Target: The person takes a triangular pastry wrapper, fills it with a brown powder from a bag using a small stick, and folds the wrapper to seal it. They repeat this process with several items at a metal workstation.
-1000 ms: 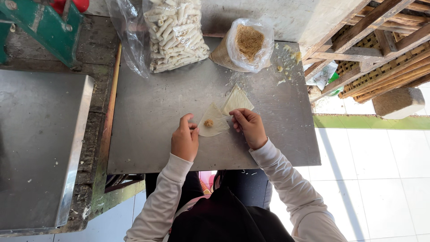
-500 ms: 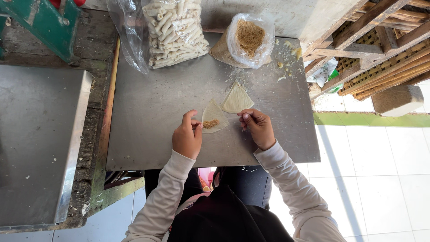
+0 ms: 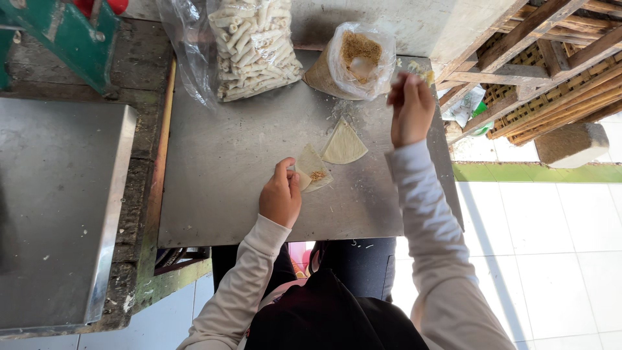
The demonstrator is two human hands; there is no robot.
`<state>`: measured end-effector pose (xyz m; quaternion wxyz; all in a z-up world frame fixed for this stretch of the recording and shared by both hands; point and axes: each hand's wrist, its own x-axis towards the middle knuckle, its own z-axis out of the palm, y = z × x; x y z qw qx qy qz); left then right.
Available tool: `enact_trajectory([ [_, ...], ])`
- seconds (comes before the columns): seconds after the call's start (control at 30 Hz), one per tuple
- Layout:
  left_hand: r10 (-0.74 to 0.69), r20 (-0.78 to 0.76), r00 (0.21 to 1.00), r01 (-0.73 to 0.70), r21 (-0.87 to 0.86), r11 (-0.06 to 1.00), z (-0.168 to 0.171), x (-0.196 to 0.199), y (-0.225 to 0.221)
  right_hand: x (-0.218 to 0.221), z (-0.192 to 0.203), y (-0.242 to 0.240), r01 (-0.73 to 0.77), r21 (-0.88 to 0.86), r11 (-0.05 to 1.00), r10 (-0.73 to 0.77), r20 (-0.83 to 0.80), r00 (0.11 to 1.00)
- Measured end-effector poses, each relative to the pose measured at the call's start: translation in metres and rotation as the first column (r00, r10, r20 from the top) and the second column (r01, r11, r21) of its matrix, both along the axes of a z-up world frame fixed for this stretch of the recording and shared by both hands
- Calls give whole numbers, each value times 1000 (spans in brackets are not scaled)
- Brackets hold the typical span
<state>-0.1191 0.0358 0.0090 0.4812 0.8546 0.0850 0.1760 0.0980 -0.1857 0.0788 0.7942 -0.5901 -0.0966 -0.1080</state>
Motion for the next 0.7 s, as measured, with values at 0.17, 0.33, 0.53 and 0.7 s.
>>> enact_trajectory([
  [0.17,-40,69,997,38,26,999,-2,1,1,39,18,30,263,-669,695,-214,157,964],
  [0.33,-71,98,993,68,30,997,-7,4,5,-48,-20,23,530,-741,413,-9,578,816],
  [0.53,-87,137,987,81,45,996,-8,9,4,-161,-50,40,208,-921,330,21,227,974],
  [0.7,-89,136,987,71,134,988,-4,12,1,-173,-58,54,206,-915,347,-30,209,977],
])
